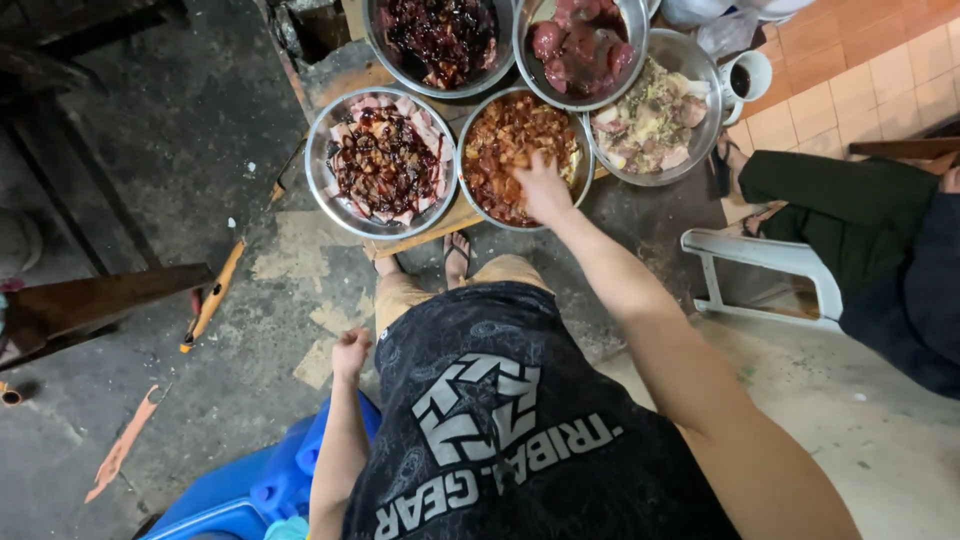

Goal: The person mixes raw meat with a dark marinade in several metal bowls using their bare hands. They move between different bowls on a low wooden table, thoroughly coating the meat pieces with the sauce.

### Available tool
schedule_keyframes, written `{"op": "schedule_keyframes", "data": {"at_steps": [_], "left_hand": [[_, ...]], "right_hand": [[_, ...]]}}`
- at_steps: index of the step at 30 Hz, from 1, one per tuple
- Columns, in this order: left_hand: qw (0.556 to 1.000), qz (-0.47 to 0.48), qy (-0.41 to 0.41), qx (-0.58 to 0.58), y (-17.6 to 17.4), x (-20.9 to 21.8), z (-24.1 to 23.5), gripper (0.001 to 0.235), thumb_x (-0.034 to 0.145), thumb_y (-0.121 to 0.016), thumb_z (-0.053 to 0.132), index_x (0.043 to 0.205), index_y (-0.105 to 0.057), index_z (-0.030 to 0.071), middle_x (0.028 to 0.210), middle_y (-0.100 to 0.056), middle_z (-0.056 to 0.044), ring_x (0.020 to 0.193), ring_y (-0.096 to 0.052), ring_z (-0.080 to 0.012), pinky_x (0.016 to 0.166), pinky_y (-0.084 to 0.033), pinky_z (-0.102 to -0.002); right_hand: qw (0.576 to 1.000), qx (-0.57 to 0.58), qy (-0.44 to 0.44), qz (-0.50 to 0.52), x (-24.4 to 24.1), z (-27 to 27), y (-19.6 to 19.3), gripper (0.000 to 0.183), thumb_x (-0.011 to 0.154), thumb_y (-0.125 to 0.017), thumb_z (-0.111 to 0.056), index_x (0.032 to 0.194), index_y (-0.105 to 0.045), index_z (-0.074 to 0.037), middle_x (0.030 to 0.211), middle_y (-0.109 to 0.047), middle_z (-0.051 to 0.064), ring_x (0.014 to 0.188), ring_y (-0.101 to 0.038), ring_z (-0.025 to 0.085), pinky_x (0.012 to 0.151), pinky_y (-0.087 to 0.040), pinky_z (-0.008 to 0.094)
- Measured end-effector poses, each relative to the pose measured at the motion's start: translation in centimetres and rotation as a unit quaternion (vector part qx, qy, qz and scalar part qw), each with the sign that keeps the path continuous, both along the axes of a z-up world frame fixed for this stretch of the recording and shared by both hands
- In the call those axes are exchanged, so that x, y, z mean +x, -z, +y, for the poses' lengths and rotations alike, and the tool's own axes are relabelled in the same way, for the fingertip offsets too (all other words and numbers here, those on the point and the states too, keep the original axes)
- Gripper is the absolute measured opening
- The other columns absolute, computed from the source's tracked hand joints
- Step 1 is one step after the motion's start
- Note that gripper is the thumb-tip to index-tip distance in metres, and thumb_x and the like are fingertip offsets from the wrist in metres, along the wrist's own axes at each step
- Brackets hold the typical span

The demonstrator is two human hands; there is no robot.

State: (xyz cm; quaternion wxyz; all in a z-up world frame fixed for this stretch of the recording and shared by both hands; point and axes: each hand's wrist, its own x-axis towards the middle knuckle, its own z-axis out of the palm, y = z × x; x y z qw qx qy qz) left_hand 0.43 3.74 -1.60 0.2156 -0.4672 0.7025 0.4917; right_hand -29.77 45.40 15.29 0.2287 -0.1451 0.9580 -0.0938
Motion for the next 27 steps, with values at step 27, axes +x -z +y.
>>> {"op": "schedule_keyframes", "data": {"at_steps": [27], "left_hand": [[0.999,-0.002,-0.023,0.021,0.6,2.7,-0.5,0.034,0.089,-0.078,0.032,0.106,-0.074,0.002,0.095,-0.073,-0.016,0.085,-0.073,-0.0243,0.071,-0.057,-0.033]], "right_hand": [[0.995,-0.047,0.057,0.069,-3.9,-1.4,6.8,0.048,0.073,-0.083,0.003,0.118,-0.067,-0.005,0.123,-0.045,0.025,0.097,-0.063,0.058,0.079,-0.060,0.062]]}}
